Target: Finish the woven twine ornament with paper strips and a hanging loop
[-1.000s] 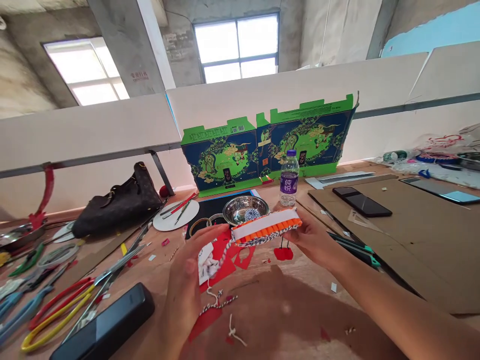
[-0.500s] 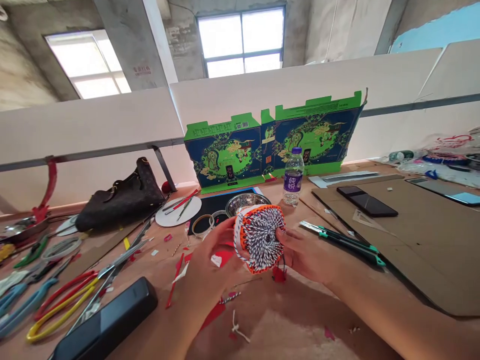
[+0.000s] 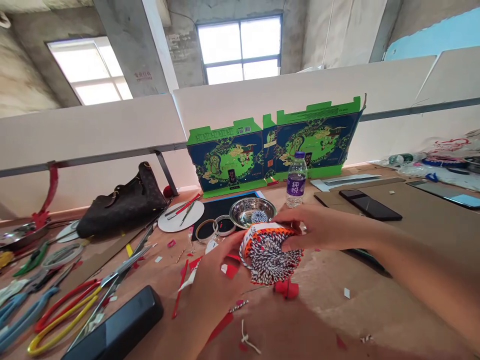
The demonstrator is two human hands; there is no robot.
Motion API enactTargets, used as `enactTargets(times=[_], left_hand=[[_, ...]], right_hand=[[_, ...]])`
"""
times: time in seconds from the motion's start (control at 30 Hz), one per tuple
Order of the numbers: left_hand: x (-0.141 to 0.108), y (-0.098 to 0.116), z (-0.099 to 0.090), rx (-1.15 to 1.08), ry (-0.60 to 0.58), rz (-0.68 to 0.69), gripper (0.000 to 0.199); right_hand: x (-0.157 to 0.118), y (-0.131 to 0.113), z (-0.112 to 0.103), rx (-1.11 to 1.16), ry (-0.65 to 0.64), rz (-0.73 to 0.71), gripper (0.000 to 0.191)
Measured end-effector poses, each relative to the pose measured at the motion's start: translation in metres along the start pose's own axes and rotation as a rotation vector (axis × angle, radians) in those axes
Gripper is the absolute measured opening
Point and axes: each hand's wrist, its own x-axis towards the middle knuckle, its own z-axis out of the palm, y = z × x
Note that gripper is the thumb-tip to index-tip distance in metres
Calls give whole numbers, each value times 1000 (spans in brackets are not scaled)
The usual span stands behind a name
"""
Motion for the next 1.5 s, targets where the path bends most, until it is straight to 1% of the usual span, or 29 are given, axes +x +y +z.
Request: enactTargets(times=[0.07,0.13,0.2,0.27,0.33,0.4,0.43,0.47,0.53,0.57,0.6,0.67,0.73,0.8,0.87,0.93,1.03,1.1,1.2,1.27,1.33,1.37,1.43,1.5], left_hand=[[0,-2,-2,-36,-5,-36,45],[0,-3,-6,-80,-5,-94,40],[0,-4,-9,-105,-4,-104,37],[-1,-4,-12,-146,2,-79,39],[-2,-4,-12,-248,-7,-52,41],[-2,-4,-10,-309,-50,-22,42],[-2,-5,-9,-288,-85,2,44],[-2,-5,-8,-228,-114,32,51],[-1,-5,-5,-59,-150,96,65],[0,-4,-4,8,-153,123,64],[1,-3,-3,52,-149,144,58],[3,-1,-1,91,-138,142,39],[5,1,0,82,-158,100,23],[7,1,1,63,-188,30,15],[9,-3,2,19,-193,-55,17],[11,-9,3,-41,-162,-120,21],[14,-15,3,-110,-136,-144,25],[13,-14,2,-110,-144,-140,25],[7,-3,-5,-62,-185,-66,19],[2,5,-9,-21,-220,36,12],[-2,9,-12,33,-241,182,9],[-3,10,-12,70,-237,269,11],[-4,10,-12,149,-214,450,17],[-4,7,-11,227,-183,578,19]], right_hand=[[7,-4,-3,-5,18,-28,25],[10,-1,-2,19,72,-38,27],[10,4,3,60,109,7,31],[7,12,14,239,85,47,37],[2,23,31,542,28,42,44],[-3,35,50,794,11,29,48],[-5,40,59,855,23,36,49],[-6,45,66,886,36,48,50],[-9,50,77,902,19,70,51],[-10,51,79,892,-12,75,51],[-11,50,80,875,-46,72,49],[-13,45,79,807,-118,50,45],[-15,41,79,721,-167,12,45],[-17,38,81,667,-189,-9,46],[-19,38,85,656,-189,-13,47],[-22,40,88,659,-191,-19,48],[-24,40,87,654,-188,-41,50],[-24,38,83,646,-180,-59,51],[-24,36,77,627,-153,-85,53],[-24,38,74,619,-122,-86,54],[-24,41,72,604,-87,-83,54],[-25,42,72,593,-78,-85,54],[-26,45,70,570,-70,-84,51],[-27,47,68,567,-94,-82,50]])
